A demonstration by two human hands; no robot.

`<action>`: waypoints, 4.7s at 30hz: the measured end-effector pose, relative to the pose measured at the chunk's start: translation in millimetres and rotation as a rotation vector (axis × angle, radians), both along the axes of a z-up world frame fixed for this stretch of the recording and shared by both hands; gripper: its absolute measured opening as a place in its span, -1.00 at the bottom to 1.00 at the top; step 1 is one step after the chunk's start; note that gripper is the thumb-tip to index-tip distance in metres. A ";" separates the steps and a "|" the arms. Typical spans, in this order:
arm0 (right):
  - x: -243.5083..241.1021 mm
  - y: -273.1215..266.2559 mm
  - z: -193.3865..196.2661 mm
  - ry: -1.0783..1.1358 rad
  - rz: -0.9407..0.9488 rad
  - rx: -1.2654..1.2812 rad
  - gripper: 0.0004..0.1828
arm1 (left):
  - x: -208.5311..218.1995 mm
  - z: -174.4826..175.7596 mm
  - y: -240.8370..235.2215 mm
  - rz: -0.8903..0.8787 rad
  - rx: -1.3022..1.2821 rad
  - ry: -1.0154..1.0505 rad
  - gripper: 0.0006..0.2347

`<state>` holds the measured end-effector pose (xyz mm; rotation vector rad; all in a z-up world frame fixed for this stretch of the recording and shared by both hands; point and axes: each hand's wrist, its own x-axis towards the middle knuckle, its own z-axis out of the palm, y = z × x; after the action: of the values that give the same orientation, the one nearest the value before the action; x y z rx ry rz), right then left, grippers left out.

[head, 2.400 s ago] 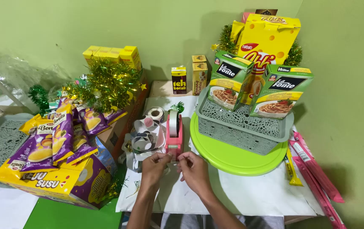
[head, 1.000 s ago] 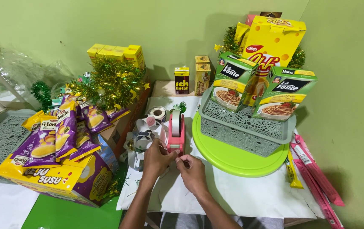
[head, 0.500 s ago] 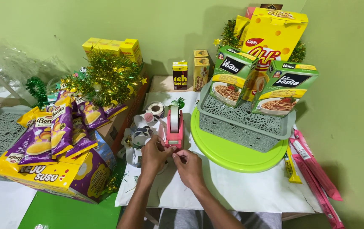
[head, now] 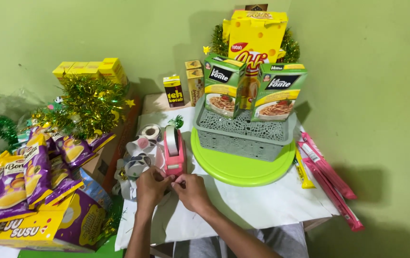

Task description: Assembling a gift hamper by arranging and taping various food and drink boxes together.

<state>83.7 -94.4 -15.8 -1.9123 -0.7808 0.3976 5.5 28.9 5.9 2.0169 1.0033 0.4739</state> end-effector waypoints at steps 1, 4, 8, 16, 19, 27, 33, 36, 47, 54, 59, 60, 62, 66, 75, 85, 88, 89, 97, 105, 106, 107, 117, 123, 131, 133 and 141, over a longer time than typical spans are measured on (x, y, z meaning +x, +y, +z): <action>-1.2 -1.2 -8.3 0.007 0.009 0.000 -0.85 | -3.9 -4.5 -2.5 0.009 0.000 0.007 -0.81; 4.3 4.4 -7.6 -0.051 0.015 0.056 -0.85 | -4.5 -2.0 3.8 0.056 -0.073 -0.052 -0.83; -10.0 -19.2 27.9 0.098 0.015 0.174 -0.88 | -16.3 -3.2 -5.5 0.024 -0.099 -0.152 -0.73; 6.2 -58.3 62.7 0.030 -0.018 0.242 -0.88 | -4.1 47.2 -34.3 -0.218 -0.236 -0.448 -0.79; 20.3 -78.9 83.4 -0.038 -0.048 0.260 -0.91 | 17.0 65.3 -52.8 -0.269 -0.197 -0.462 -0.85; 74.1 -123.2 130.6 -0.368 -0.311 0.246 -0.95 | 95.5 111.2 -93.0 -0.359 -0.049 -0.646 -0.82; 84.8 -142.6 164.1 -0.521 -0.457 0.296 -0.84 | 131.6 136.1 -110.7 -0.347 0.005 -0.716 -0.83; 85.0 -144.9 168.7 -0.620 -0.492 0.313 -0.72 | 140.4 138.6 -114.5 -0.340 -0.007 -0.728 -0.83; 97.7 -123.0 165.3 -0.931 -0.398 0.132 -0.74 | 147.9 139.8 -109.1 -0.353 0.032 -0.676 -0.95; 111.3 -110.7 154.6 -1.057 -0.448 0.144 -0.76 | 147.2 138.9 -103.7 -0.434 0.007 -0.723 -0.93; 120.0 -107.7 144.7 -1.116 -0.468 0.130 -0.86 | 150.8 135.7 -97.8 -0.459 0.008 -0.716 -0.93; 121.6 -107.1 144.1 -1.136 -0.475 0.129 -0.86 | 152.8 133.9 -96.5 -0.466 0.043 -0.717 -0.93; 124.0 -106.9 142.8 -1.144 -0.472 0.117 -0.86 | 156.3 129.4 -91.4 -0.484 0.118 -0.711 -0.92; 128.9 -106.0 140.3 -1.144 -0.477 0.107 -0.84 | 151.6 137.3 -86.3 -0.492 0.247 -0.687 -0.91; 141.3 -105.8 131.4 -1.124 -0.525 0.007 -0.84 | 155.9 130.4 -61.8 -0.247 0.342 -0.629 -0.68; 151.2 -103.1 133.5 -1.120 -0.486 -0.096 -0.86 | 151.3 161.4 -61.3 -0.297 0.200 -0.412 -0.24; 154.1 -101.7 134.1 -1.104 -0.453 -0.120 -0.86 | 159.3 151.4 -55.8 -0.287 0.265 -0.383 -0.20; 154.4 -101.0 134.7 -1.097 -0.440 -0.112 -0.86 | 161.4 148.6 -55.0 -0.293 0.293 -0.375 -0.18; 159.5 -97.6 135.8 -1.074 -0.392 -0.152 -0.87 | 164.7 151.5 -56.9 -0.301 0.335 -0.342 -0.18; 164.1 -94.8 136.5 -1.050 -0.360 -0.231 -0.92 | 164.3 149.2 -56.4 -0.312 0.342 -0.350 -0.17; 163.7 -94.6 137.4 -1.050 -0.360 -0.233 -0.92 | 163.9 149.8 -56.7 -0.312 0.340 -0.350 -0.17; 163.3 -93.9 138.5 -1.033 -0.364 -0.248 -0.92 | 163.3 150.5 -56.6 -0.315 0.337 -0.358 -0.18; 152.8 -92.8 154.0 -0.968 -0.353 -0.350 -0.78 | 160.0 154.5 -57.0 -0.314 0.312 -0.370 -0.18; 147.9 -99.8 157.0 -0.881 -0.314 -0.372 -0.73 | 159.9 152.6 -56.7 -0.318 0.295 -0.382 -0.20; 157.3 -111.2 145.3 -0.823 -0.326 -0.423 -0.76 | 164.7 145.4 -53.6 -0.320 0.319 -0.390 -0.20; 152.8 -109.8 151.3 -0.814 -0.325 -0.448 -0.76 | 165.2 144.9 -53.7 -0.321 0.326 -0.384 -0.20; 140.1 -98.7 177.5 -0.797 -0.291 -0.549 -0.79 | 166.4 145.3 -52.6 -0.326 0.329 -0.363 -0.19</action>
<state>223.8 -193.1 161.7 -2.7045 -0.9259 -0.4133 171.9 -23.7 151.2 2.2207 0.3838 0.8295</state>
